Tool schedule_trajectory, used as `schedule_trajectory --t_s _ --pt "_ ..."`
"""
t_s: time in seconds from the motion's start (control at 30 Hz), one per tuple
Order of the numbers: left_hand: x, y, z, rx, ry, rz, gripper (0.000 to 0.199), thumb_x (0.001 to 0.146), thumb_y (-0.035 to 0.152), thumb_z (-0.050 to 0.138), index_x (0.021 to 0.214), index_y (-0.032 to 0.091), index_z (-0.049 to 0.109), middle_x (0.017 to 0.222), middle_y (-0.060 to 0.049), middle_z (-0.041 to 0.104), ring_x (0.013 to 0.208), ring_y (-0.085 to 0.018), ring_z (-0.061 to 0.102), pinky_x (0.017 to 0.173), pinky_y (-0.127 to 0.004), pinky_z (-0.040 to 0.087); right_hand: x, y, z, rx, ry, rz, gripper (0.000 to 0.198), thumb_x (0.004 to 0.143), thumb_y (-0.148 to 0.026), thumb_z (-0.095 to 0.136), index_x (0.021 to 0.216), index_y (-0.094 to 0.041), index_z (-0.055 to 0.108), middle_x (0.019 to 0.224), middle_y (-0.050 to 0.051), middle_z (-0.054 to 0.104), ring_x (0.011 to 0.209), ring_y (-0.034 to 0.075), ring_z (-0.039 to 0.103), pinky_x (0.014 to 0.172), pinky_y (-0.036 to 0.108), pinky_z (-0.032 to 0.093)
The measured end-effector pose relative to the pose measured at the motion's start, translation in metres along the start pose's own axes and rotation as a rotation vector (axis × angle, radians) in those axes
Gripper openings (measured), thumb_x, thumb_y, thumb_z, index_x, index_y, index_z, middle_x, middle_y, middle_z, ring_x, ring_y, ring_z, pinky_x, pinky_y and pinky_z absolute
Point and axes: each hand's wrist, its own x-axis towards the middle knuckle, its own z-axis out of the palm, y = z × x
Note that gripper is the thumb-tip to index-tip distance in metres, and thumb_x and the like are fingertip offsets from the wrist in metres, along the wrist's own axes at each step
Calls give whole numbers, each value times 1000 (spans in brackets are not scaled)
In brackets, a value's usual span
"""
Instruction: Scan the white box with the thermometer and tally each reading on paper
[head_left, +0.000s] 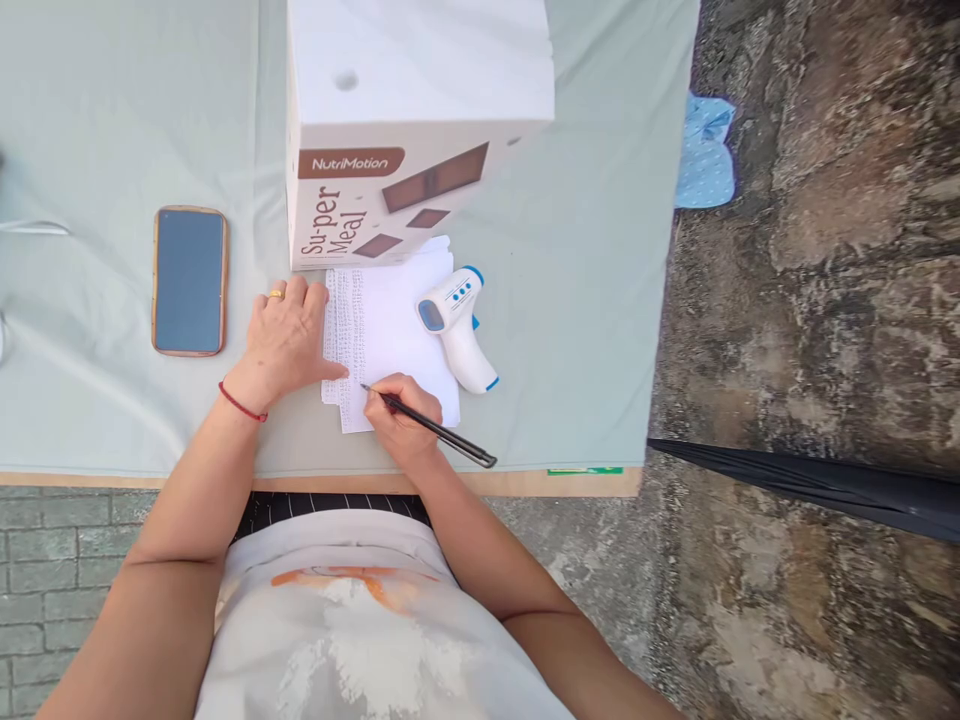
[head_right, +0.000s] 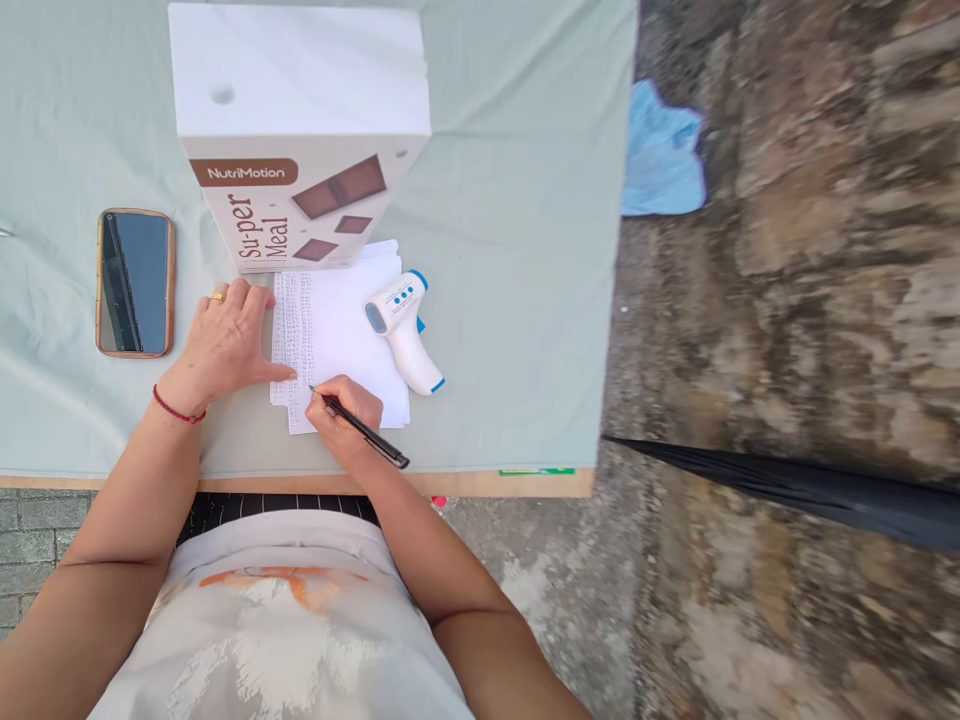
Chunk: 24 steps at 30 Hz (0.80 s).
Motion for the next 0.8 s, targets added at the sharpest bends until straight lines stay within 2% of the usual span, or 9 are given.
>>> schedule_trajectory --t_s 0.2,0.47,0.6,0.7,0.77,0.8 --pt "-1 1 -2 44 -15 -9 77 62 46 91 119 15 50 123 -18 57 115 -40 55 94 -48 46 1 0 0 -53 48 6 12 80 -17 54 70 -23 56 57 -5 55 48 11 47 50 25 40" --pt "0 -1 5 41 37 19 77 61 45 92 119 16 51 121 -17 58 112 -39 57 91 -48 48 -1 -1 3 -27 63 -29 13 79 -14 52 70 -23 52 57 -7 52 49 10 44 50 24 36" --pt "1 -6 5 -8 80 38 74 56 42 94 114 16 54 119 -16 60 110 -38 58 90 -49 49 -1 2 -4 -50 41 -38 13 84 -14 54 75 -23 55 61 -6 54 51 10 47 52 25 39" --pt "2 -17 -2 -177 90 42 49 67 36 86 101 18 55 108 -10 62 101 -30 60 87 -45 51 2 11 -12 -92 18 -105 9 91 -20 55 89 -23 63 77 0 63 66 15 59 62 28 49" --pt "3 -28 -5 -328 107 -13 26 78 31 75 89 19 54 94 -6 62 89 -24 60 81 -42 51 6 21 -17 -144 -3 -179 16 95 -22 53 101 -23 67 89 4 66 80 18 64 71 32 53" --pt "4 -35 -5 -390 137 -61 22 81 31 71 84 19 52 88 -5 61 83 -22 59 79 -41 51 8 26 -19 -177 -29 -201 21 97 -21 50 107 -24 68 93 5 66 85 19 65 74 33 54"
